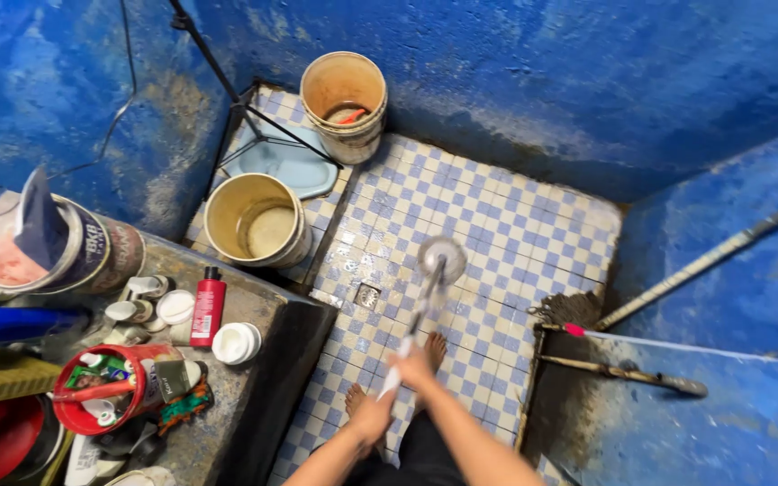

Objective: Scrubbing the tiled floor of a small blue bathroom or utility area using a handled brush.

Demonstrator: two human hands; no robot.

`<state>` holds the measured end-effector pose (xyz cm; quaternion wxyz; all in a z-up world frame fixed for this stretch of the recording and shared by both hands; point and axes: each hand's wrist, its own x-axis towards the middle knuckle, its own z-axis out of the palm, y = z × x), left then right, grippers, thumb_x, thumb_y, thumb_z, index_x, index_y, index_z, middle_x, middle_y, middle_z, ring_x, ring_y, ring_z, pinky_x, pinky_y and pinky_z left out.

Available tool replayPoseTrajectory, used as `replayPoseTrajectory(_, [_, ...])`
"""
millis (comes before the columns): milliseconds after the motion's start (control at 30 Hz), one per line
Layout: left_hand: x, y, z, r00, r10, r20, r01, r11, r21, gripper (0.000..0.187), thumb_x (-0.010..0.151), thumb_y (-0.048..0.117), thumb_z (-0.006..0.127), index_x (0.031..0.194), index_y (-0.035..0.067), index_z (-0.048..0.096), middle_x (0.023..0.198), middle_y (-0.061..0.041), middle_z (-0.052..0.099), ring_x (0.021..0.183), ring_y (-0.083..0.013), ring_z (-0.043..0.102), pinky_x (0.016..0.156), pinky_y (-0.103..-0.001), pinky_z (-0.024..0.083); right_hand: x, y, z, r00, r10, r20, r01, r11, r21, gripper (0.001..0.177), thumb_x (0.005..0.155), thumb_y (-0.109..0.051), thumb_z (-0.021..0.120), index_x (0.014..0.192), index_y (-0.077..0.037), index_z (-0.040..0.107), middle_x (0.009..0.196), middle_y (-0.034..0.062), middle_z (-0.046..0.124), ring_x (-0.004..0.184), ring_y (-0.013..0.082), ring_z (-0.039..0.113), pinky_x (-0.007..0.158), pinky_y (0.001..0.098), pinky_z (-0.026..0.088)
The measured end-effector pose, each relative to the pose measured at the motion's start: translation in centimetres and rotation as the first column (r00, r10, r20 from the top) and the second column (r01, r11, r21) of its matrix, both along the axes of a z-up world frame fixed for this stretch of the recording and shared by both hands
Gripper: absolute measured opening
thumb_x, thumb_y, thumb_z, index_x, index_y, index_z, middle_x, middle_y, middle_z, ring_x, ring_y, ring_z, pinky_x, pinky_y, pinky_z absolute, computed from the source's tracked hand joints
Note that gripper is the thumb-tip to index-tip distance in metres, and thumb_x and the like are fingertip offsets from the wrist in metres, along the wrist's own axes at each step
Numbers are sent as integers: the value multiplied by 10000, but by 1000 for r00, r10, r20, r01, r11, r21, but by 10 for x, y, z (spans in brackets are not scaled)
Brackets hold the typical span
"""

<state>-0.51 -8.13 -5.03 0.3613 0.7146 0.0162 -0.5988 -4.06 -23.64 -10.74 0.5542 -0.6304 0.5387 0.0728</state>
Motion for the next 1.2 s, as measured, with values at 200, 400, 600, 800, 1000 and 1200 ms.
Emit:
replayPoseTrajectory(200, [17, -193, -23, 965, -80, 249, 94, 995, -42, 702, 990, 560, 463, 974, -103, 696, 912, -304, 719, 919, -397, 725, 815, -466, 552, 30, -193, -20, 982, -24, 186, 5, 994, 106, 392, 775, -199, 740, 1127, -65, 634, 856, 84, 699, 722, 199, 654, 614, 366, 546])
replayPoseTrajectory(400, [30, -195, -66, 669, -554, 496, 644, 765, -14, 558, 997, 445, 331, 1109, -5, 641, 1007, -316, 693, 951, -486, 699, 809, -562, 537, 36, -202, -28, 986, -44, 163, 23, 992, 126, 413, 781, -238, 754, 1114, -47, 602, 792, 105, 694, 649, 217, 649, 562, 412, 525])
replayPoseTrajectory(600, [2, -110, 27, 987, -141, -73, 129, 981, -145, 540, 1042, 456, 500, 844, -15, 675, 618, -61, 636, 498, -194, 599, 498, -363, 476, 6, -137, 74, 994, 12, 108, -30, 985, 169, 447, 676, -192, 774, 1081, -60, 639, 800, 118, 720, 676, 211, 685, 593, 376, 545])
replayPoseTrajectory(800, [31, -184, 37, 952, -218, 216, 200, 974, 102, 676, 999, 544, 448, 949, -62, 743, 766, -213, 748, 696, -330, 748, 673, -430, 571, 44, -193, 52, 979, 66, 193, -101, 980, 174, 484, 641, -226, 788, 1054, -20, 640, 820, 119, 720, 706, 215, 690, 630, 362, 559])
replayPoseTrajectory(1000, [55, -260, -16, 880, -282, 383, 236, 958, 164, 637, 998, 544, 433, 1115, -44, 646, 1077, -298, 697, 1102, -450, 674, 960, -487, 532, 95, -261, 12, 986, 72, 149, -95, 983, 157, 519, 657, -170, 766, 1116, 20, 619, 872, 144, 723, 747, 255, 698, 637, 382, 565])
replayPoseTrajectory(1200, [111, -314, -27, 862, -300, 409, 280, 954, 109, 616, 1013, 522, 447, 1149, -54, 618, 1175, -327, 660, 1169, -459, 624, 1008, -482, 497, 153, -307, 22, 997, -32, 76, 18, 982, 187, 450, 776, -104, 620, 1215, -23, 561, 876, 167, 708, 716, 257, 687, 640, 423, 574])
